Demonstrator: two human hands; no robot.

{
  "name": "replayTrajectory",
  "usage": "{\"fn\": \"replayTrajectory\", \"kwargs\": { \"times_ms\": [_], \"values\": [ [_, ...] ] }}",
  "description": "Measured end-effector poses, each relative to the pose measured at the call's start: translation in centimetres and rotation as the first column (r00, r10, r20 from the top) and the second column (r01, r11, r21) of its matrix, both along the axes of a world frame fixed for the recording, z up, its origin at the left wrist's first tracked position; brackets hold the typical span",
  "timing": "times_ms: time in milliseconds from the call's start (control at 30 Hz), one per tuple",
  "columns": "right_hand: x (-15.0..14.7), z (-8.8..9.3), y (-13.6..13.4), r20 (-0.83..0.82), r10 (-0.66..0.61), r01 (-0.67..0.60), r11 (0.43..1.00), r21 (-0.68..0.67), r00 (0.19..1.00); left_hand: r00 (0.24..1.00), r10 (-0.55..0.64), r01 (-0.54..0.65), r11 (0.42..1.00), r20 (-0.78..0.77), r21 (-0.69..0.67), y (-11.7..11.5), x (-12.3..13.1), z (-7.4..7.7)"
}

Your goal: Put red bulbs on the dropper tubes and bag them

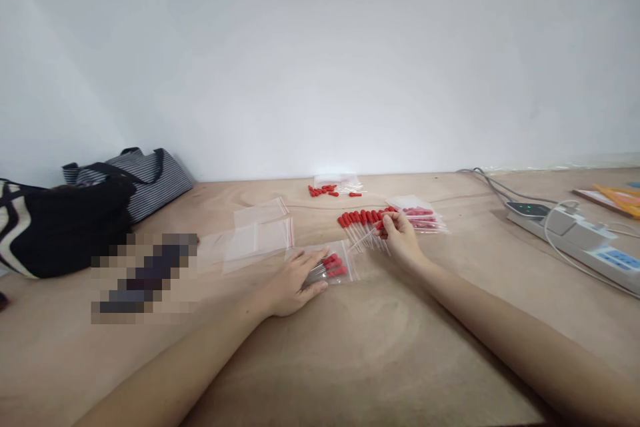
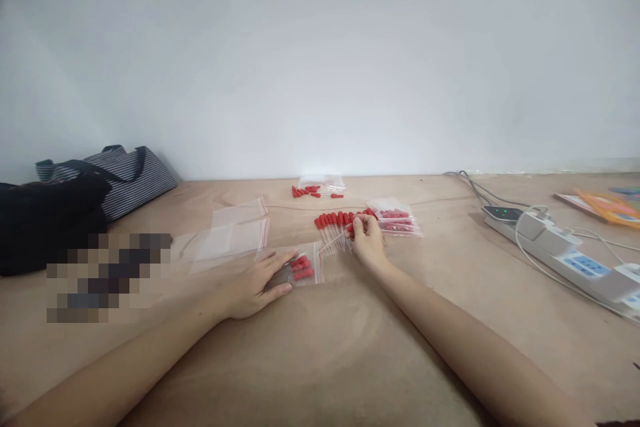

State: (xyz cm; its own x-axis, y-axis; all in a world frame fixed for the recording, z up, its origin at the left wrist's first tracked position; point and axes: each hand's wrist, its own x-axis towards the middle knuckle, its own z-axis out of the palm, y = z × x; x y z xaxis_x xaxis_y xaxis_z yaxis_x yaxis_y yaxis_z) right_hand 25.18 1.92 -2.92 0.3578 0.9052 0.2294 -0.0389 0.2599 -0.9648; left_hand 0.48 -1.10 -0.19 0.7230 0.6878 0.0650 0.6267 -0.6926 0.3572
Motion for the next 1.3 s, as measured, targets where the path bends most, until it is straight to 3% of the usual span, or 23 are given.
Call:
{"fn": "replayTrajectory", "kwargs": {
  "times_ms": [133,267,533,733,833,967,1033,1167,1233,1300],
  "values": [
    [-0.9,0.0,-0.4,-0.107,0.03,-0.033,0.999,-0.03,0.994,1.0,-0.027,0.027,1.0,0.006,-0.014,0.1,0.0,-0.1],
    [-2.1,0.2,-1.5,-0.145,0.193,-0.205,0.976,-0.071,0.97,0.999,-0.039,0.039,0.999,0.015,-0.007,0.1,0.1,-0.1],
    [-3.8,0.4,-2.5,-0.024,0.544,-0.532,0.81,-0.247,0.839,1.0,-0.014,0.014,1.0,0.013,-0.018,-0.3,0.3,0.6],
    [-4.9,0.7,-1.5,0.043,0.643,-0.596,0.731,-0.333,0.765,0.999,-0.031,0.031,0.999,0.017,-0.008,-0.1,0.3,0.2],
    [-4.9,0.6,-1.3,0.102,0.609,-0.544,0.761,-0.353,0.786,0.999,-0.03,0.031,0.999,0.034,-0.015,0.0,0.3,0.1],
    [-4.5,0.0,-1.7,0.312,0.526,-0.429,0.841,-0.33,0.791,0.998,-0.022,0.023,1.0,0.05,-0.016,0.0,0.2,0.2],
    [-4.2,-0.1,-1.9,0.446,0.508,-0.422,0.861,-0.283,0.737,1.0,-0.013,0.014,1.0,0.022,-0.021,-0.1,0.0,0.3],
    [-3.0,0.6,-1.6,0.637,0.507,-0.461,0.85,-0.256,0.581,0.998,-0.067,0.067,0.998,-0.02,0.004,-0.1,-0.3,0.4],
    [-1.9,1.3,-1.0,0.708,0.447,-0.379,0.886,-0.266,0.547,0.996,-0.086,0.087,0.995,-0.015,0.041,0.0,-0.5,0.3],
    [-0.9,2.2,0.1,0.804,0.297,-0.184,0.955,-0.235,0.515,0.995,-0.099,0.1,0.992,-0.01,0.071,0.0,-0.5,0.3]
  ]
}}
